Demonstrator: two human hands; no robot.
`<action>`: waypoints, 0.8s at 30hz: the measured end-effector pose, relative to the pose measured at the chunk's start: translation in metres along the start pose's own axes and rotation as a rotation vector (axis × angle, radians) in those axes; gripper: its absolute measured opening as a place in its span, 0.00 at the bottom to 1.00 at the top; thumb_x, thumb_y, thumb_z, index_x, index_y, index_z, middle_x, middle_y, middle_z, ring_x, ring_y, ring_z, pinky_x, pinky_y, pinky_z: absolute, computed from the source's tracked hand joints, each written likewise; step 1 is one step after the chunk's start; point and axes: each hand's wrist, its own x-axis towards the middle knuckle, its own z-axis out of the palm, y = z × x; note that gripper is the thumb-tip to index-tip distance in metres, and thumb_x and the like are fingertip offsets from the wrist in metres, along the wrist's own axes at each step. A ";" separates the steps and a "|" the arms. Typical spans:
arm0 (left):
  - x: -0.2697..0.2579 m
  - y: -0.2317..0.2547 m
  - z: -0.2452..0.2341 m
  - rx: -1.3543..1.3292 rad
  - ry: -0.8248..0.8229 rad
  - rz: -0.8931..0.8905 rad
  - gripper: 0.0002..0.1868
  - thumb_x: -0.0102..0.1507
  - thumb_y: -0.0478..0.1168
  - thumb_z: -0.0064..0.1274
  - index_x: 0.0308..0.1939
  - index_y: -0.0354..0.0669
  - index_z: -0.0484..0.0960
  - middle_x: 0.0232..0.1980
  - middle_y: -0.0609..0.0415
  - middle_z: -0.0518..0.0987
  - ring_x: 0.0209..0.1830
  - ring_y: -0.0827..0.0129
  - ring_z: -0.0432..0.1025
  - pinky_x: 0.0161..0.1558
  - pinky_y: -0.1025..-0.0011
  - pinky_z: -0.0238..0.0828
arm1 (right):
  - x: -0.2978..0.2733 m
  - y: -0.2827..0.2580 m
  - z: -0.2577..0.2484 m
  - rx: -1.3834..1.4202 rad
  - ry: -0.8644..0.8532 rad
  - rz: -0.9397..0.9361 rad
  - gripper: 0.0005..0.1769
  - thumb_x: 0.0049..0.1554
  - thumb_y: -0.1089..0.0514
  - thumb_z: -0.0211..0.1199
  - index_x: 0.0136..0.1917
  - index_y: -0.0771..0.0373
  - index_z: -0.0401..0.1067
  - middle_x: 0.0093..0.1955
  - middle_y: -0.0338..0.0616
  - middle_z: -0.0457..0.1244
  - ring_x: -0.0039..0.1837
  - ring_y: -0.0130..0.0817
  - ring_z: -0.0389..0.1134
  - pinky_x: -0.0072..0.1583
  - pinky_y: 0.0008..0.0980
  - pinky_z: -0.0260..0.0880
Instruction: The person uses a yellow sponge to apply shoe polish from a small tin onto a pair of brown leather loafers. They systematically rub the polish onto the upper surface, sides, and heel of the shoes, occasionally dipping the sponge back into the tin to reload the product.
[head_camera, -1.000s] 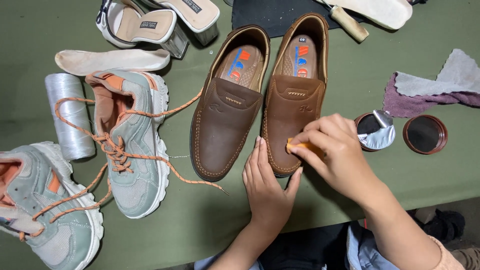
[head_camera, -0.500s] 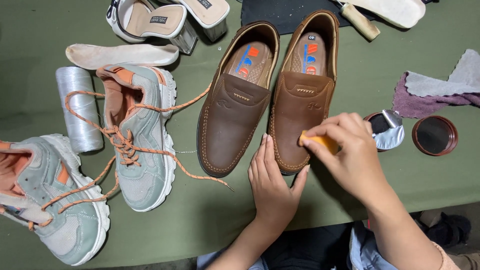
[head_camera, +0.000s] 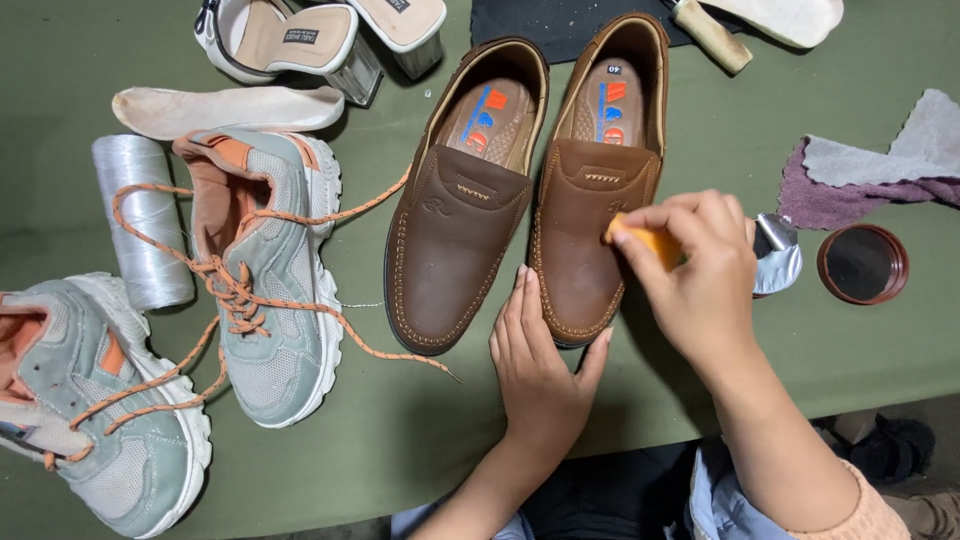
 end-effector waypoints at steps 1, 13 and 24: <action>-0.001 0.000 0.001 -0.001 0.001 0.004 0.43 0.64 0.53 0.59 0.74 0.31 0.59 0.75 0.38 0.67 0.70 0.48 0.68 0.68 0.54 0.63 | 0.001 -0.004 0.003 -0.001 0.004 0.000 0.06 0.63 0.54 0.73 0.51 0.55 0.80 0.49 0.39 0.63 0.56 0.39 0.62 0.58 0.41 0.54; 0.000 0.001 0.001 0.024 0.006 -0.012 0.45 0.63 0.55 0.61 0.74 0.32 0.60 0.75 0.40 0.68 0.71 0.49 0.68 0.67 0.54 0.63 | -0.049 0.006 -0.029 0.134 0.048 0.158 0.05 0.60 0.60 0.73 0.50 0.59 0.80 0.50 0.44 0.65 0.56 0.36 0.66 0.62 0.33 0.62; 0.024 0.020 -0.079 0.046 -0.059 0.071 0.36 0.66 0.49 0.57 0.73 0.36 0.65 0.73 0.37 0.65 0.68 0.44 0.65 0.68 0.50 0.62 | -0.111 0.040 -0.052 0.042 -0.024 0.281 0.07 0.57 0.56 0.73 0.49 0.56 0.81 0.50 0.40 0.64 0.58 0.35 0.63 0.62 0.32 0.62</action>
